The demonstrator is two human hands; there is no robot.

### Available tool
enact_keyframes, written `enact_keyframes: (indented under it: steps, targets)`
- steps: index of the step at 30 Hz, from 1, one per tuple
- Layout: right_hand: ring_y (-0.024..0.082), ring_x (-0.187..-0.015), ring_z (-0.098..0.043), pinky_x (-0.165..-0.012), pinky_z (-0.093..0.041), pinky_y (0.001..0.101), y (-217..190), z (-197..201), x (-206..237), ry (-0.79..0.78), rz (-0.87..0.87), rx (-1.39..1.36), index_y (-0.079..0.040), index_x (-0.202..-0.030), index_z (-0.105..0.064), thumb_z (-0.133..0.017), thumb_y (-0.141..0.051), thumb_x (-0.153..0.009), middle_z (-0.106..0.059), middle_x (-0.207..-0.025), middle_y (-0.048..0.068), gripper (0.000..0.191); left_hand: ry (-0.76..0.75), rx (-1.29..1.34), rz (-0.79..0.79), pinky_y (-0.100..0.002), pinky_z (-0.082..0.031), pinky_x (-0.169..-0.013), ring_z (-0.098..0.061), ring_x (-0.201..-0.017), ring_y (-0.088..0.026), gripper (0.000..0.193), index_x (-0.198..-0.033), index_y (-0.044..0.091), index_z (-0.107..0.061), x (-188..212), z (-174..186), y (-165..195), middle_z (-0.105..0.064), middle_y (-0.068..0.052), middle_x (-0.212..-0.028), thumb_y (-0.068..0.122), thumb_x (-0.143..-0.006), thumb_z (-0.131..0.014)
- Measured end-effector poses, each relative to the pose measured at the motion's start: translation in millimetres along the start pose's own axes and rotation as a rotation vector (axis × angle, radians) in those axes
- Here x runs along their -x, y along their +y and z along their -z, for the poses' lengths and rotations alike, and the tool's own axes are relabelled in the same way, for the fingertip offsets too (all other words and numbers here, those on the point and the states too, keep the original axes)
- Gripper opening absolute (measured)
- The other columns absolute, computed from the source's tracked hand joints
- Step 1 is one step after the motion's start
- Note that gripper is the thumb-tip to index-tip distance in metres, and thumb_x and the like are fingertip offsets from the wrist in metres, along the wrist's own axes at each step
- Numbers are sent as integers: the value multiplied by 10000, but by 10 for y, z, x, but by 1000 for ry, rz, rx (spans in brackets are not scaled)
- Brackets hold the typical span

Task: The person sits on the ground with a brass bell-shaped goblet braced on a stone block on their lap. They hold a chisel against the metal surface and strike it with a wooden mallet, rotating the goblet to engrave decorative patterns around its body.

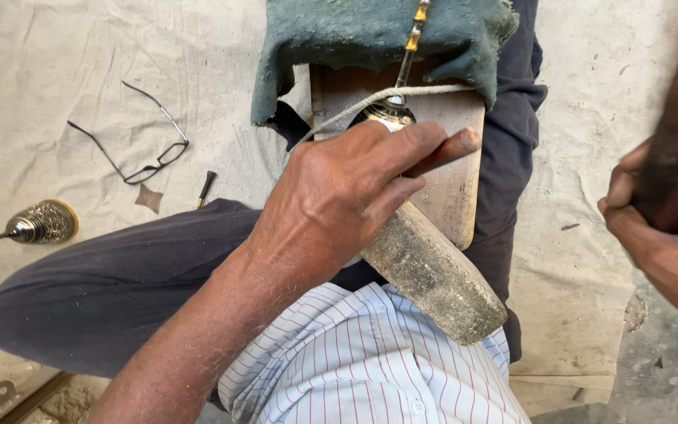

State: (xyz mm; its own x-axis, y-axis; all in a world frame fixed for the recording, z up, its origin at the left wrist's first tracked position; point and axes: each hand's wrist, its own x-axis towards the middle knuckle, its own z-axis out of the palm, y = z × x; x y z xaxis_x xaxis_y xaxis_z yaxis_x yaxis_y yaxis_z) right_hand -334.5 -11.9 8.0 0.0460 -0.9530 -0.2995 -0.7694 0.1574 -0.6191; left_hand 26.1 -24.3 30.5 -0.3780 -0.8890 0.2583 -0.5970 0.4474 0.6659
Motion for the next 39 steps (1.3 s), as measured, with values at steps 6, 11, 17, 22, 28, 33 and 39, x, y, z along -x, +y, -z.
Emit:
enact_keyframes:
  steps: [6,11,17,22,28,33,39]
  targets:
    - [191,-913,-665,-826,-598,317,10,-8,10,40,161,82,31,-1151,-570,-618,93,-919,-646,-968,140,245,24,48,15,-346,-589,-682,-692,-836,-165,396,-1309,141,-613,27,-26,-40,-671,-29,-910,181,-964,-804]
    - [191,-804,-666,-691,-573,320,-384,1,59,118,214,199,48,-1159,-614,-661,84,-951,-650,-939,133,216,32,70,7,-348,-605,-724,-701,-865,-170,408,-1338,123,-609,24,-6,-50,-686,-27,-935,161,-971,-783]
    - [162,-796,-659,-705,-551,283,-968,-16,-42,132,154,167,28,-1153,-625,-696,50,-922,-663,-925,119,243,42,71,3,-353,-608,-720,-710,-859,-184,411,-1296,113,-633,33,9,-68,-705,-51,-961,175,-928,-805]
    - [201,-726,-654,-672,-556,311,-1053,51,-75,88,240,362,50,-1121,-641,-704,93,-873,-658,-921,150,259,84,134,19,-329,-622,-748,-732,-898,-174,422,-1315,107,-627,64,5,-104,-721,-52,-1022,179,-937,-802]
    - [192,-699,-649,-642,-556,303,-888,77,-95,93,319,377,-8,-1198,-636,-705,45,-978,-673,-948,136,236,61,151,14,-321,-627,-753,-737,-891,-179,421,-1306,110,-638,95,-11,-154,-730,-47,-1010,177,-923,-800]
    - [209,-735,-677,-665,-570,321,-1167,114,-135,40,393,465,45,-1129,-648,-699,118,-864,-657,-937,154,279,83,202,44,-312,-638,-787,-748,-921,-164,416,-1288,128,-632,103,-29,-192,-741,-48,-1070,191,-921,-819]
    - [216,-684,-674,-670,-552,334,-1388,100,-201,27,341,694,26,-1097,-679,-731,118,-858,-669,-823,146,261,102,235,26,-336,-639,-815,-750,-948,-186,439,-1314,118,-654,111,13,-201,-756,-51,-1079,164,-909,-818]
